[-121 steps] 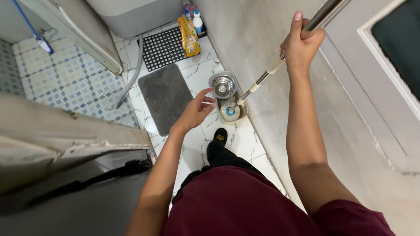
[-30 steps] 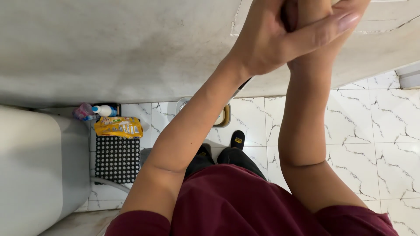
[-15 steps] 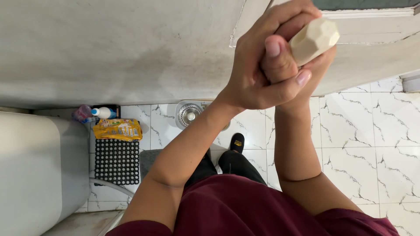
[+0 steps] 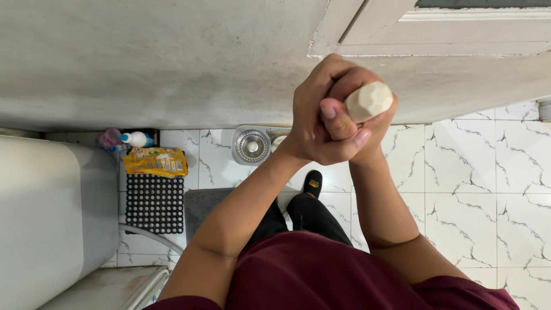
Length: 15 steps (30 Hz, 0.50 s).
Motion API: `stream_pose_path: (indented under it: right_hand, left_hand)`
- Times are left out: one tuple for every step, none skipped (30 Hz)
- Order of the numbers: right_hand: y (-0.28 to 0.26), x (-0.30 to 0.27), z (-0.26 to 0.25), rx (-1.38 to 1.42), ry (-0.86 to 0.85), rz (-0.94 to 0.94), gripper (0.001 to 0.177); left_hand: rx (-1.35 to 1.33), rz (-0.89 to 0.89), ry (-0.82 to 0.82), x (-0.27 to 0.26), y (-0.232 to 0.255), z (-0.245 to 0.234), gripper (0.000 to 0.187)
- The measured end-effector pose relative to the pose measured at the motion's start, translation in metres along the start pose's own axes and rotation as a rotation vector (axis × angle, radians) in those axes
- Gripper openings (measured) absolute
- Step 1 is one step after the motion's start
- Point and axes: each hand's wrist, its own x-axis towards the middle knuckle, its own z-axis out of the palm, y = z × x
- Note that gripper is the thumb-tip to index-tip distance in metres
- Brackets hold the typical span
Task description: The person mops a tiled floor with a spin mop, then wrings the mop in a bucket. They open a washing machine, retrieve a brown garment, and hang it on a hanger placed on the machine lid.
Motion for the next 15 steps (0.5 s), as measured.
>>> stream_pose_path:
  right_hand:
    - [0.005, -0.002, 0.001, 0.005, -0.014, -0.003, 0.041]
    - [0.009, -0.005, 0.001, 0.011, -0.028, -0.007, 0.04]
    - [0.012, -0.008, 0.001, 0.009, -0.032, -0.005, 0.04]
    - [0.017, -0.012, 0.001, 0.01, -0.035, -0.002, 0.04]
    - [0.021, -0.016, 0.002, 0.01, -0.038, 0.001, 0.04]
    - [0.025, -0.019, 0.002, -0.053, -0.03, -0.011, 0.04]
    - [0.03, -0.022, 0.003, -0.116, -0.022, -0.024, 0.04]
    - [0.034, -0.026, 0.002, -0.18, -0.012, -0.034, 0.039]
    - [0.038, -0.028, 0.002, -0.179, -0.01, -0.038, 0.04]
    - [0.043, -0.03, 0.003, -0.178, -0.008, -0.042, 0.04]
    - [0.046, -0.032, 0.003, -0.176, -0.006, -0.046, 0.04]
    - [0.049, -0.034, 0.004, -0.196, -0.007, -0.044, 0.04]
    - [0.052, -0.036, 0.004, -0.215, -0.009, -0.043, 0.04]
    - [0.054, -0.037, 0.004, -0.236, -0.01, -0.042, 0.04]
    - [0.056, -0.037, 0.004, -0.189, -0.009, -0.028, 0.04]
  left_hand:
    - [-0.006, -0.013, 0.007, -0.004, -0.002, -0.001, 0.048]
    - [-0.011, -0.026, 0.014, -0.007, -0.005, -0.002, 0.048]
    - [-0.024, -0.048, 0.025, -0.011, -0.007, -0.003, 0.048]
    - [-0.027, -0.062, 0.033, -0.015, -0.008, -0.004, 0.048]
    - [-0.029, -0.076, 0.042, -0.019, -0.01, -0.005, 0.048]
    - [-0.022, -0.078, 0.047, -0.022, -0.011, -0.006, 0.048]
    - [-0.02, -0.079, 0.05, -0.025, -0.013, -0.006, 0.048]
    - [-0.02, -0.084, 0.054, -0.029, -0.014, -0.007, 0.048]
    - [-0.024, -0.088, 0.057, -0.033, -0.016, -0.007, 0.047]
    - [-0.028, -0.092, 0.058, -0.035, -0.019, -0.008, 0.048]
    - [-0.032, -0.096, 0.059, -0.038, -0.021, -0.009, 0.048]
    - [-0.037, -0.097, 0.058, -0.04, -0.025, -0.009, 0.05]
    - [-0.042, -0.099, 0.057, -0.042, -0.029, -0.01, 0.051]
    - [-0.047, -0.101, 0.058, -0.044, -0.032, -0.01, 0.051]
    - [-0.052, -0.103, 0.059, -0.045, -0.036, -0.011, 0.051]
